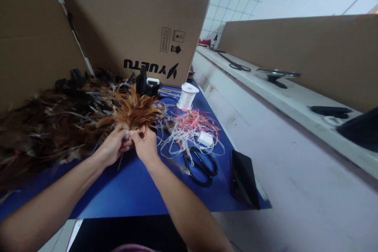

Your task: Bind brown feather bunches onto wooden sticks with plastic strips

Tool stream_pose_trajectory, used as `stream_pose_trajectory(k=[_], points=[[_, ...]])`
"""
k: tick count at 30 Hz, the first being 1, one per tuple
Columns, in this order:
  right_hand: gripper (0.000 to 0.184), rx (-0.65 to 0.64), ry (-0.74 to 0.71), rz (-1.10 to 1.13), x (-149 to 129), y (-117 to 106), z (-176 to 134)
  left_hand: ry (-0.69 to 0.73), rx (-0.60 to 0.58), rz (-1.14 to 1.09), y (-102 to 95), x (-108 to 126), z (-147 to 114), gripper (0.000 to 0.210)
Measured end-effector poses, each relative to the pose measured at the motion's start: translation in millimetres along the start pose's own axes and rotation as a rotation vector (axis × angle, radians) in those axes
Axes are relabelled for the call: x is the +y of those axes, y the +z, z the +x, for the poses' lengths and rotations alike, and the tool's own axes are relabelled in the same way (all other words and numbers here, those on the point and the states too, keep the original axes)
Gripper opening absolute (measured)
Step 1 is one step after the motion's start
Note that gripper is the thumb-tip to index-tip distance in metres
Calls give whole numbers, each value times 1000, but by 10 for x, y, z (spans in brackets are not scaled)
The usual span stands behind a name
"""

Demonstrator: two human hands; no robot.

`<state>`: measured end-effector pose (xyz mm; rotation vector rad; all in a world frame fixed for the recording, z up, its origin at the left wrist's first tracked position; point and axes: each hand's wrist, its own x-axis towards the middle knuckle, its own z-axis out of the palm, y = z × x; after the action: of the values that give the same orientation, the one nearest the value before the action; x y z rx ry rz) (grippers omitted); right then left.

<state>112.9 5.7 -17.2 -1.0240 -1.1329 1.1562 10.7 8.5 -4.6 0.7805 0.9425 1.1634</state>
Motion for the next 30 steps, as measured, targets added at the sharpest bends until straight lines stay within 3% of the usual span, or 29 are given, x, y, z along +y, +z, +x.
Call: stream_pose_trajectory(k=[3, 5, 9, 13, 24, 30], points=[[21, 5, 63, 53, 43, 29, -4, 113, 25, 147, -40, -46, 29, 11], [21, 18, 71, 52, 44, 33, -5, 245, 75, 368, -91, -49, 54, 7], [24, 134, -43, -66, 21, 7, 6, 563, 202, 901, -176, 26, 73, 9], [21, 171, -81, -156, 36, -20, 31, 673, 205, 1159, -168, 119, 14, 17], [15, 136, 86, 17, 5, -54, 47, 922, 84, 1182, -191, 127, -22, 14], [19, 14, 313, 205, -80, -159, 32, 896, -12, 1035, -200, 56, 21, 14]])
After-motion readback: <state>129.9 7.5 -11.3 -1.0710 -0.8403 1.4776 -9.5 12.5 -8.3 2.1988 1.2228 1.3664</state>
